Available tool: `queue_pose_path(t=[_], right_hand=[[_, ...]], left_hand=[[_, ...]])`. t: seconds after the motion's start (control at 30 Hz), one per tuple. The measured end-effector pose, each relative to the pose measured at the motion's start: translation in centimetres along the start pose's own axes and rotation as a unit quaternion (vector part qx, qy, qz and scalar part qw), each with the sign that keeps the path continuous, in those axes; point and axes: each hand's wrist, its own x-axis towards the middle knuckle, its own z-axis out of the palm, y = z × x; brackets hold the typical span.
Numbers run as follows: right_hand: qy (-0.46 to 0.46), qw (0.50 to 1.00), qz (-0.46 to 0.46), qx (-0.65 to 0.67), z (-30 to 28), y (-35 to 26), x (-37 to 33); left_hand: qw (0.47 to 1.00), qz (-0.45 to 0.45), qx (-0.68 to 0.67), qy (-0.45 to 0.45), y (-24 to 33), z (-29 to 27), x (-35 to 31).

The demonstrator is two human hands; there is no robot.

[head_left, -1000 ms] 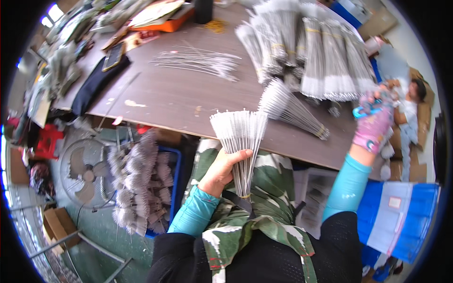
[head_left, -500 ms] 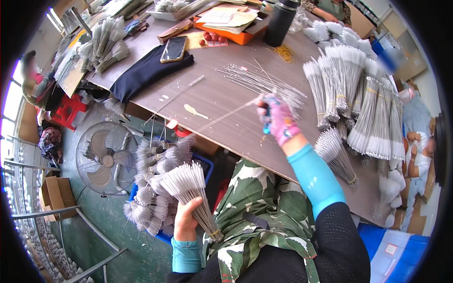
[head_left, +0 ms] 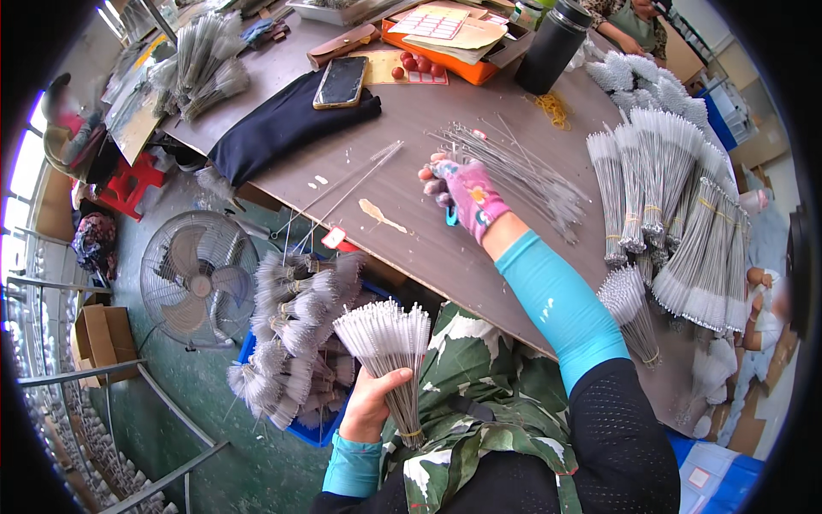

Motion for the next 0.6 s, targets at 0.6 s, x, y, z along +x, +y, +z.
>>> queue_pose_path(t=[0.6], right_hand=[[-0.117, 0.968, -0.109, -0.191, -11.9, -2.1, -19.8]], left_hand=[[0.985, 0.018, 0.044, -0.167, -4.5, 9.8, 3.0]])
